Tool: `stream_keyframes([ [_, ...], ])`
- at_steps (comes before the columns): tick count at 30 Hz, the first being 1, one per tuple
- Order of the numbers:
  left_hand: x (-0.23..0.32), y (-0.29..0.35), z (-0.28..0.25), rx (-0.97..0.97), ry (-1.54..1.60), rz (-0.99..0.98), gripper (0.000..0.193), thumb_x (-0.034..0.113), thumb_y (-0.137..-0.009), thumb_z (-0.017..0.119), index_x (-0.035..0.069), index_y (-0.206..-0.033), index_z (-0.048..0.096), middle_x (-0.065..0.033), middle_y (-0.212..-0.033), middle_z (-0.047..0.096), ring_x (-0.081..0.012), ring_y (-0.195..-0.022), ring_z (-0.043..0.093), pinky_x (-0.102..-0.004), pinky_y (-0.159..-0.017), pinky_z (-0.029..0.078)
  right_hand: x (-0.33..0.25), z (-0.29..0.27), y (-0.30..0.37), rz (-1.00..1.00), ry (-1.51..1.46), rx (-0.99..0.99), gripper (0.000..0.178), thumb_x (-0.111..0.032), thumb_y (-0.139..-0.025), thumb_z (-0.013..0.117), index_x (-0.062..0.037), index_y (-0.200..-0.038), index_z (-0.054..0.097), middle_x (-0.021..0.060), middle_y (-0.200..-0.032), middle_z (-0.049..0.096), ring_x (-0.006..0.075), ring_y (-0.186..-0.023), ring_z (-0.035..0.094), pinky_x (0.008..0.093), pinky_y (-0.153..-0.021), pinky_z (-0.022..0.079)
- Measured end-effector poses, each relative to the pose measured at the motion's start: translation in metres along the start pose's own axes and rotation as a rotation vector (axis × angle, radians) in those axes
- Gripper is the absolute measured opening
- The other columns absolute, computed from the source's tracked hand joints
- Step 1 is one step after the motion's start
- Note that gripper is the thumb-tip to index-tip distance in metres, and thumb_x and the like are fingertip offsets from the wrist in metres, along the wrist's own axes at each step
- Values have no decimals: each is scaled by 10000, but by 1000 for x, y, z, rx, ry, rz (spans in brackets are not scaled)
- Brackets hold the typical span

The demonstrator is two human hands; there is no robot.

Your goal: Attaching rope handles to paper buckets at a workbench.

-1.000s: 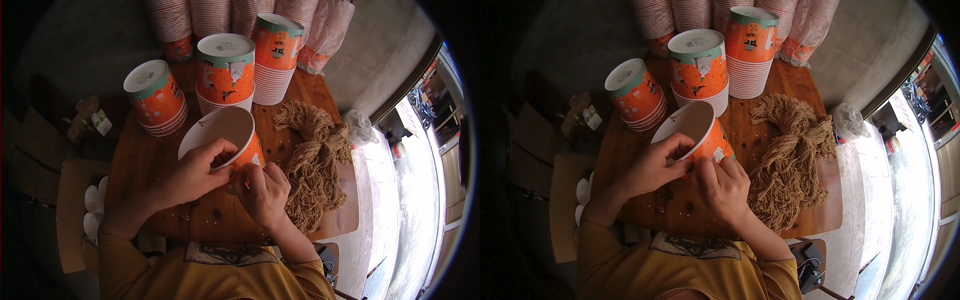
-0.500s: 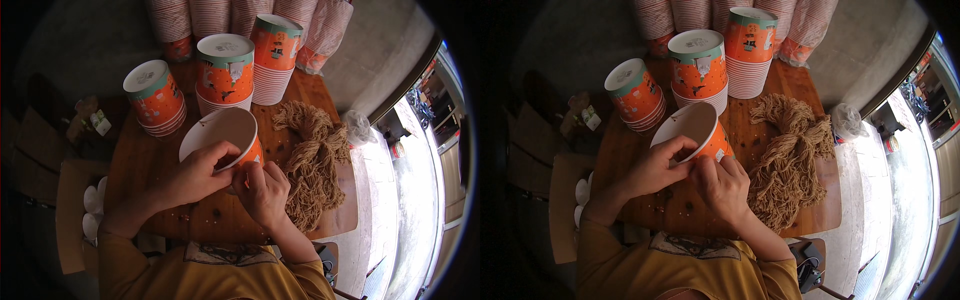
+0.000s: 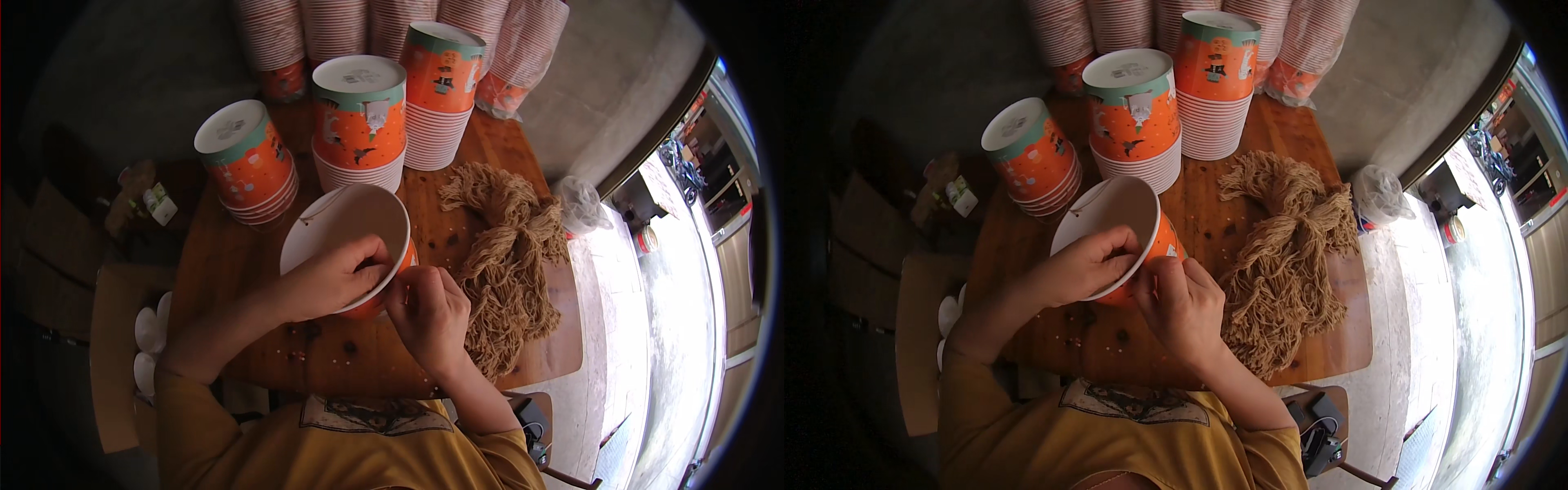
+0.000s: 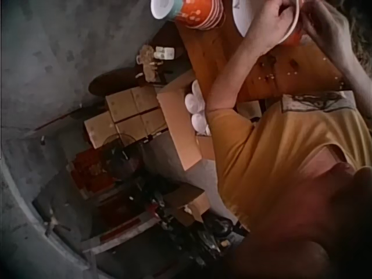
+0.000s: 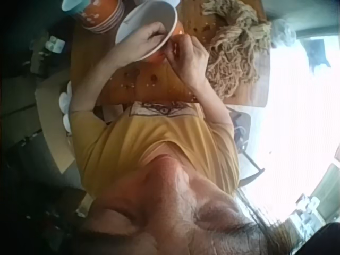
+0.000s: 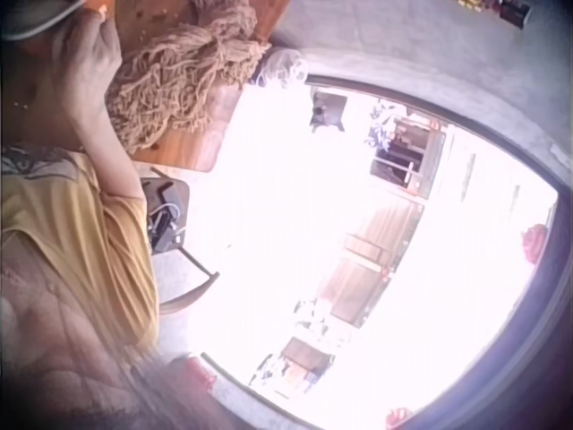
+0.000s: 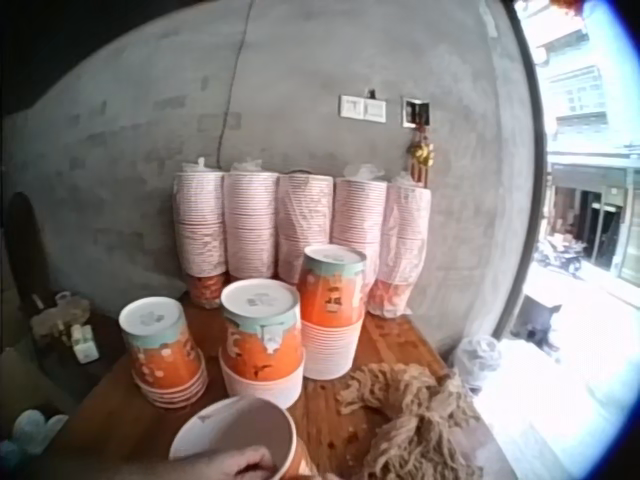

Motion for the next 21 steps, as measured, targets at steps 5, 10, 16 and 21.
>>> stream_keyframes([
  [5, 15, 4, 0, 123, -245, 64, 130, 144, -968, 541, 25, -1011, 511, -99, -829, 589, -182, -762, 586, -335, -726, 488, 5, -4, 3, 34, -28, -14, 172, -75, -784, 709, -64, -882, 569, 54, -599, 540, 229, -568, 559, 351, -521, 467],
  [10, 2, 7, -13, 203, -231, 43, 95, 105, -945, 540, 23, -956, 496, -93, -815, 584, -176, -751, 585, -337, -712, 482, 44, -2, 14, 349, -259, -170, 165, -103, -871, 647, -63, -1011, 570, 81, -670, 588, 230, -582, 610, 318, -552, 492],
  [16, 13, 5, -16, 218, -120, 101, 67, 86, -966, 517, 22, -955, 504, -38, -817, 553, -109, -744, 543, -274, -687, 460, 44, 2, -2, 335, -480, -214, 205, -92, -900, 626, -52, -1094, 573, 90, -678, 604, 180, -550, 596, 293, -554, 478],
  [21, 9, 3, -12, 186, 187, 40, 75, 82, -969, 515, 30, -1022, 525, -19, -862, 557, -92, -771, 533, -258, -706, 472, 54, 32, 5, 440, -428, -471, 136, -144, -895, 676, -37, -971, 639, 65, -635, 584, 101, -541, 524, 260, -542, 441],
])
Point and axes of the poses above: each hand's wrist, its own y-axis away from the middle knuckle, its own z-axis out of the palm, x = y × z, the point moved 10 cm from there along -y, towards the middle knuckle
